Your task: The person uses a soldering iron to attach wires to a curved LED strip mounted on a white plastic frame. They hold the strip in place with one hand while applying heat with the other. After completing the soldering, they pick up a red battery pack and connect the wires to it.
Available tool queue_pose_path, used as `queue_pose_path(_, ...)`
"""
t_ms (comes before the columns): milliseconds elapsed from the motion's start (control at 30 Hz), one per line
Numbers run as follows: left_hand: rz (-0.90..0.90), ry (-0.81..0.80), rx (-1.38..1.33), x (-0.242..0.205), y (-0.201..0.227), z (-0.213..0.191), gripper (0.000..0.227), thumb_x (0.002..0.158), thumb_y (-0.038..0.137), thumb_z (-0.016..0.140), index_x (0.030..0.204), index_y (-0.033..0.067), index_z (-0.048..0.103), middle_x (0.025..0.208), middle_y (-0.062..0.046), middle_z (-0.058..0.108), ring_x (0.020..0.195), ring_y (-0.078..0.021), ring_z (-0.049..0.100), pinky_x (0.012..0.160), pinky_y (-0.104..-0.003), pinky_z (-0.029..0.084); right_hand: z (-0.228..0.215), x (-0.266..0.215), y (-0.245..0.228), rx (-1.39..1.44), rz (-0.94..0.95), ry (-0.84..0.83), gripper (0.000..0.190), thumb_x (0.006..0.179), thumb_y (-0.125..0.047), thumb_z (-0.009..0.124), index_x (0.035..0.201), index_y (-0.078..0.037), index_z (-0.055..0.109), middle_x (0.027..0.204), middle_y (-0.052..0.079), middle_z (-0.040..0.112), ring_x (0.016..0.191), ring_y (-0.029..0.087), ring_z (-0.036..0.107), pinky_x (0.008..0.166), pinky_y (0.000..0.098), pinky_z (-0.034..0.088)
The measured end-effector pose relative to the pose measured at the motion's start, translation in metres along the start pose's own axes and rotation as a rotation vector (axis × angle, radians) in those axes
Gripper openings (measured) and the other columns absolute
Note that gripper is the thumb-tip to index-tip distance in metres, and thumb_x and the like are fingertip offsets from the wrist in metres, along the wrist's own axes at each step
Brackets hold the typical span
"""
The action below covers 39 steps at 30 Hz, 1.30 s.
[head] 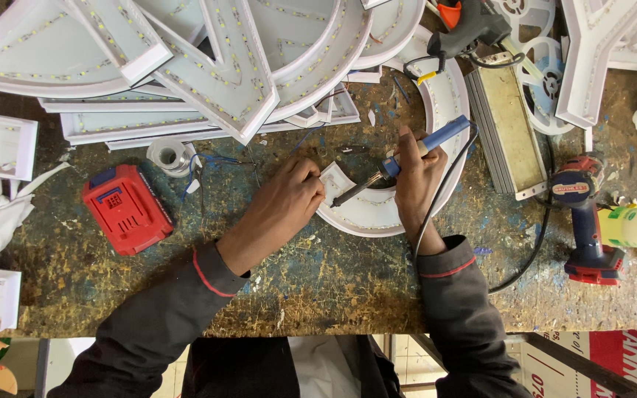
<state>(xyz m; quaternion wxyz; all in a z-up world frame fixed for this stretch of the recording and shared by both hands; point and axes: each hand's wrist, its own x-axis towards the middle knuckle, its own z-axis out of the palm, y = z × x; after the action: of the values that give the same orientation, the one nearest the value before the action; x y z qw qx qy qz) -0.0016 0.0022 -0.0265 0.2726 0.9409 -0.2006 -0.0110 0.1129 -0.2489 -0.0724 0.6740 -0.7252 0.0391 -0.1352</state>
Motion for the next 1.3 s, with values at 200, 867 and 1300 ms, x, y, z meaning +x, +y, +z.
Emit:
queue_pose_path(200,-0.017,0.009,-0.044,0.001,0.004,-0.003,0.023,0.118,0.014,0.067,0.098,0.0036,0.070,0.117,-0.011,0.056,0.131,-0.0401,0.064,0.067,-0.045,0.071,-0.002,0.001,-0.003,-0.046,-0.008,-0.035,0.041,0.113,-0.031,0.082,0.081,-0.011,0.066,0.064,0.005,0.058,0.057,0.010,0.045,0.052,0.0271,0.043)
queue_pose_path(867,-0.040,0.039,-0.098,0.002,0.002,-0.005,0.023,0.111,0.009,0.071,0.088,0.0039,0.072,0.111,-0.009,0.059,0.127,-0.0334,0.067,0.069,-0.039,0.069,-0.005,0.003,0.001,-0.045,0.083,-0.036,0.049,0.105,-0.051,0.091,0.084,-0.012,0.070,0.066,0.003,0.062,0.057,0.008,0.051,0.048,0.0243,0.042)
queue_pose_path(1300,-0.041,0.038,-0.112,0.006,0.007,-0.009,0.023,0.109,0.007,0.072,0.086,0.0019,0.074,0.110,-0.011,0.061,0.117,-0.0387,0.072,0.067,-0.045,0.068,0.006,-0.007,-0.038,-0.024,0.099,-0.003,0.054,0.108,-0.050,0.087,0.077,-0.010,0.069,0.061,0.003,0.056,0.054,0.010,0.050,0.050,0.0247,0.047)
